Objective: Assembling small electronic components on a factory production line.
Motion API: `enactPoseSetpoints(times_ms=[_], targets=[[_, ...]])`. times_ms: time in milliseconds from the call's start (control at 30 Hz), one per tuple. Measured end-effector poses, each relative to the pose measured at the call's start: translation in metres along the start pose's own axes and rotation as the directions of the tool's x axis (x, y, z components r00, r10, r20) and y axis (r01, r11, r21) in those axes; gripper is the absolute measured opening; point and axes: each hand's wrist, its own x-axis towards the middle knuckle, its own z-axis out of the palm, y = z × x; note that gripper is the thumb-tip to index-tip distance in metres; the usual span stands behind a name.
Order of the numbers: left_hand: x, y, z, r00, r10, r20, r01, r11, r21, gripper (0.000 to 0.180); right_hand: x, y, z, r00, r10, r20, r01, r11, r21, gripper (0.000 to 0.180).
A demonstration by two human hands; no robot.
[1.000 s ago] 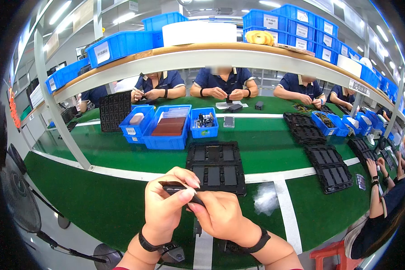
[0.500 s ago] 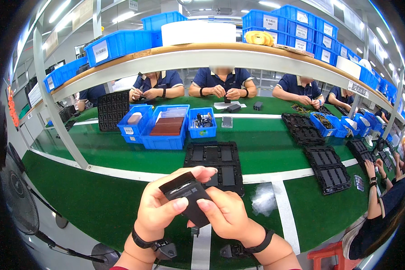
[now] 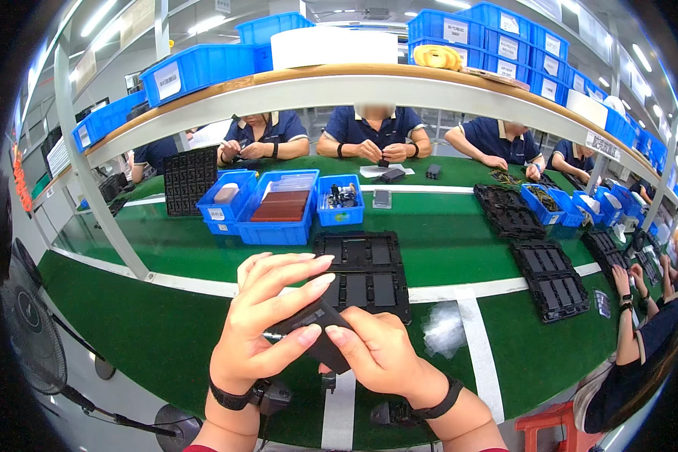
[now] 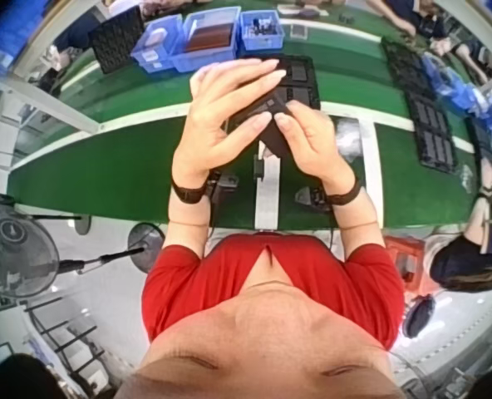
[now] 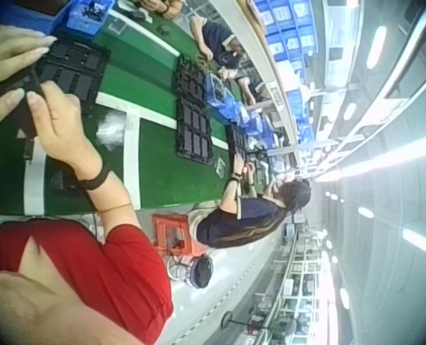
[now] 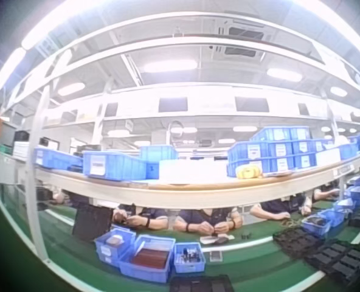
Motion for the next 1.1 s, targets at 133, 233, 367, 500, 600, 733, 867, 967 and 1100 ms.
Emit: enactPoseSetpoints(times_ms=[133,233,367,500,600,733,867,967,1100], targets=[[0.001,0.003,0.0,0.997,-0.021,-0.077,0.016,0.998,-0.058,0.039,-0.003,-0.004,0.002,0.998,0.058,-0.036,-0.055,0.995,0.079,0.016],[-0.001,-0.004,0.003,0.996,0.009,-0.091,-0.019,0.994,-0.111,0.036,-0.002,-0.005,0.001,1.0,0.015,-0.023,-0.014,1.0,0.016,0.018],[-0.001,-0.002,0.002,0.992,0.047,-0.116,-0.044,0.999,0.026,0.034,-0.001,-0.005,0.003,1.0,0.0,-0.022,0.0,1.0,-0.015,0.019],[-0.004,0.0,0.012,0.947,0.083,-0.31,0.003,0.964,0.267,0.03,-0.002,0.001,0.005,0.992,0.004,-0.126,-0.007,1.0,-0.027,0.021],[-0.008,0.004,0.011,0.928,0.131,-0.348,0.023,0.915,0.404,0.031,-0.002,-0.003,0.007,0.989,-0.001,-0.15,-0.004,0.999,-0.033,0.022],[-0.007,-0.001,0.008,0.935,0.08,-0.346,0.041,0.943,0.33,0.035,-0.003,-0.005,0.007,0.981,0.065,-0.181,-0.058,0.997,0.043,0.023],[-0.002,-0.017,0.002,0.998,0.023,-0.065,-0.036,0.979,-0.202,0.046,-0.002,-0.009,0.002,0.984,0.15,-0.094,-0.142,0.986,0.091,0.023],[-0.004,-0.016,-0.002,0.996,-0.002,0.093,0.028,0.959,-0.284,0.046,-0.001,-0.01,0.003,0.98,0.195,-0.039,-0.187,0.97,0.153,0.023],[-0.003,-0.014,-0.003,0.995,-0.008,0.104,0.048,0.921,-0.387,0.045,-0.001,-0.012,0.002,0.98,0.198,0.026,-0.199,0.96,0.198,0.023]])
